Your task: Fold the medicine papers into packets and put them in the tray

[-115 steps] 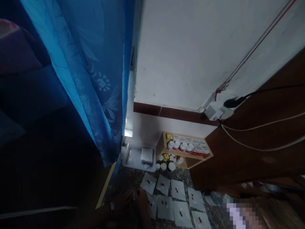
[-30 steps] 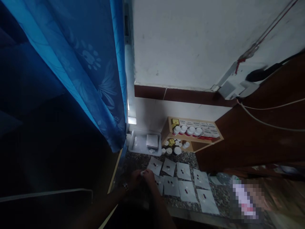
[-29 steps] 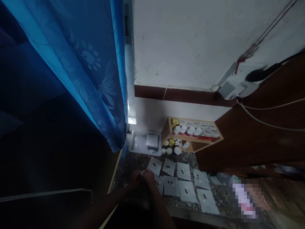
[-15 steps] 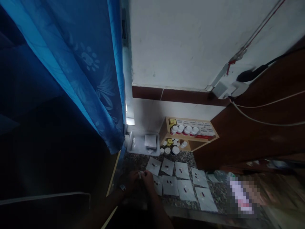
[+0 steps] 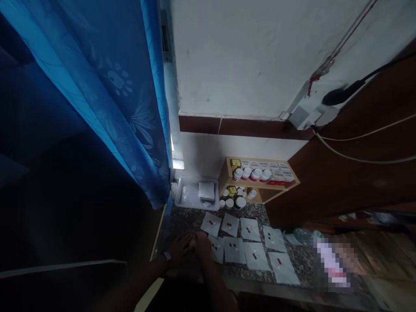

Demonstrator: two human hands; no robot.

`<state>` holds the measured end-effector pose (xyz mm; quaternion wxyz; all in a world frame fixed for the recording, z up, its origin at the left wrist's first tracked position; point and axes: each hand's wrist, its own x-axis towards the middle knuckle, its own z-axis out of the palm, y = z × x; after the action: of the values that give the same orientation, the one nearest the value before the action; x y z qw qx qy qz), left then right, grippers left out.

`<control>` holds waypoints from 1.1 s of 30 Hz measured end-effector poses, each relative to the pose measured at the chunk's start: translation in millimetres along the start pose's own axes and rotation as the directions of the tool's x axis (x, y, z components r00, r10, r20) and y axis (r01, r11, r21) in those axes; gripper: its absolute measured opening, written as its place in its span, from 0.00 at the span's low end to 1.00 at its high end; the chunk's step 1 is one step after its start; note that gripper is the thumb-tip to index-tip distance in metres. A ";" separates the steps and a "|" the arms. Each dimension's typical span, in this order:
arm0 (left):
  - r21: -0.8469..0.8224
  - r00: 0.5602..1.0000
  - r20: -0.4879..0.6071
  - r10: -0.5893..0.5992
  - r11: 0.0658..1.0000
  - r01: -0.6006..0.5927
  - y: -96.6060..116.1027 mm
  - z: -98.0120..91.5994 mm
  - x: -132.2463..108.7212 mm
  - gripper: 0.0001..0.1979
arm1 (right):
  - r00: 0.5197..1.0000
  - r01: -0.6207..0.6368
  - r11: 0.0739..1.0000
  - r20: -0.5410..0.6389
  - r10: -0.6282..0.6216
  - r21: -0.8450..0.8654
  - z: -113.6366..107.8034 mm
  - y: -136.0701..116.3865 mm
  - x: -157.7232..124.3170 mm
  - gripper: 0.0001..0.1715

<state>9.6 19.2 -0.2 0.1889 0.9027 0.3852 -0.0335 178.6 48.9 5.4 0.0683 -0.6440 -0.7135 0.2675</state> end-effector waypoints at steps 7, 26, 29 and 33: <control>0.002 0.998 0.034 -0.056 0.998 0.056 2.8 0.3 -4.5 0.26 | 0.997 0.065 0.997 -0.030 -0.066 -0.041 4.1 5.0 -2.7 0.12; -0.095 0.992 0.105 -0.076 0.992 0.086 10.0 -29.8 10.6 0.29 | 0.997 -0.032 0.999 -0.068 0.031 -0.019 1.8 1.3 2.3 0.12; -0.118 0.992 0.092 -0.091 0.988 0.102 10.4 -33.0 11.7 0.26 | 0.996 0.008 1.000 -0.084 -0.010 -0.028 4.2 4.4 1.0 0.13; -0.115 0.983 0.114 -0.144 0.981 0.157 13.4 -25.3 12.3 0.28 | 0.993 0.040 0.997 -0.111 -0.048 -0.068 9.8 7.1 -4.1 0.14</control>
<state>25.6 28.4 25.0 0.2612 0.8546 0.4431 -0.0713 181.2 42.3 -5.2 0.0930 -0.6440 -0.7310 0.2057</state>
